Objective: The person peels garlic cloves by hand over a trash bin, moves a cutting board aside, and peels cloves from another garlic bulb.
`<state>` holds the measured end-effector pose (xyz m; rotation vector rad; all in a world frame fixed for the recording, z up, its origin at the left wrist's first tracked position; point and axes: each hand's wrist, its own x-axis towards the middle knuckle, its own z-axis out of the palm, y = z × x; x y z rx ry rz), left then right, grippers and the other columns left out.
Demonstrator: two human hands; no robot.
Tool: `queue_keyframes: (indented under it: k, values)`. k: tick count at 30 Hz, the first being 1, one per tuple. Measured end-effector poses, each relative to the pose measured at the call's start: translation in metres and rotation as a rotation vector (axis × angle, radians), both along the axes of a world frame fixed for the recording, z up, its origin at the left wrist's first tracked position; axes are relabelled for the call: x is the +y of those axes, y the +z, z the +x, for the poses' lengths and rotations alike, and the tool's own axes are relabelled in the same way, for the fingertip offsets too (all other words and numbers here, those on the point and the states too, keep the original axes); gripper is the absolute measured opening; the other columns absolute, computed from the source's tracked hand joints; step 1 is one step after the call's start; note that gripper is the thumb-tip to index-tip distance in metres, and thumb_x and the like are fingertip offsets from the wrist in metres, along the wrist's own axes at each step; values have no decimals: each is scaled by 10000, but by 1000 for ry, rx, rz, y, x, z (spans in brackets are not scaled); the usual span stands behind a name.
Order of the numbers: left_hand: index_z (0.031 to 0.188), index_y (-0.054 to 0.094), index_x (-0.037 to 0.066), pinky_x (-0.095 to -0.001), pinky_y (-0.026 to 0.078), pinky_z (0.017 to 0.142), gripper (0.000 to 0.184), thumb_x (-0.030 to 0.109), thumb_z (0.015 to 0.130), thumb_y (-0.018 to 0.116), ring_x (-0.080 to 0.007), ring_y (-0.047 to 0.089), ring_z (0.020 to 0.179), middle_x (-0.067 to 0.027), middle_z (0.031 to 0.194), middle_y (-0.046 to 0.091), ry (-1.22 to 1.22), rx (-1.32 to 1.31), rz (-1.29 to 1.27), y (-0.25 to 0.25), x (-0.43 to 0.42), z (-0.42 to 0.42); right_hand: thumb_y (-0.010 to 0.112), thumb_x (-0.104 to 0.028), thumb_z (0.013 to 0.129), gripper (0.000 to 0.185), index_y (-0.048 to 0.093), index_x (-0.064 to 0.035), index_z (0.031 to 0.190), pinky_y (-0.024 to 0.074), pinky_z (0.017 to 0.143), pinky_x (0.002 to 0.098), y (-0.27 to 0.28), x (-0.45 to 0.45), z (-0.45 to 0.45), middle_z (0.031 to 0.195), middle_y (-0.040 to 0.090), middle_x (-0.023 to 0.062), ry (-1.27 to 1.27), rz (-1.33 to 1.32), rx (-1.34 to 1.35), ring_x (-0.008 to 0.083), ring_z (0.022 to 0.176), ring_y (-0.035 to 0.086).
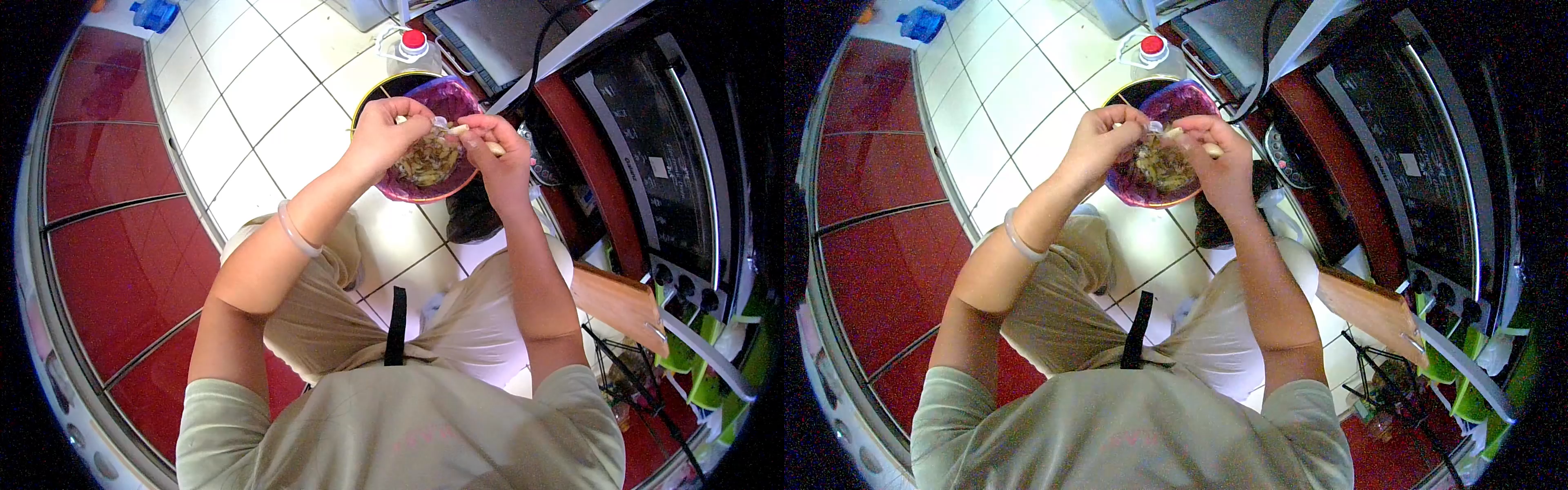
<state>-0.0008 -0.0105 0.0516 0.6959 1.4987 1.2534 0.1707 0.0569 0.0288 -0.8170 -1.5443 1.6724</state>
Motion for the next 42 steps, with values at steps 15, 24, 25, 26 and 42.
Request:
queue_keyframes:
  k: [15,24,25,26,42]
  values:
    - [718,588,8,-253,417,529,92,39,691,671,-96,515,586,-62,663,573,-84,766,314,12,-4,12,675,-12,796,168,633,-24,958,466,666,207,2,-5,-7,835,633,17,-30,249,-143,61,747,571]
    - [657,573,6,-315,429,519,126,64,626,681,-199,537,548,-96,622,538,-4,699,206,7,0,9,637,-1,820,137,621,-18,956,434,613,196,4,-4,-8,840,639,29,-86,32,3,59,694,545]
    - [657,573,6,-315,429,519,126,64,626,681,-199,537,548,-96,622,538,-4,700,205,8,-1,9,600,21,847,140,604,-3,984,392,564,165,11,-3,-7,839,628,30,-71,-100,28,37,651,498]
    - [655,574,5,-305,424,516,121,64,630,677,-189,531,545,-94,614,531,-13,703,197,9,-2,10,576,17,862,137,602,-3,996,340,532,162,4,-1,-5,861,631,47,-36,-150,95,32,619,458]
    - [808,668,20,-245,386,504,152,103,696,727,-109,471,536,-38,700,559,-63,612,263,14,1,10,656,-55,830,153,655,-53,983,423,593,179,-3,3,-5,811,614,-16,56,-318,121,45,679,533]
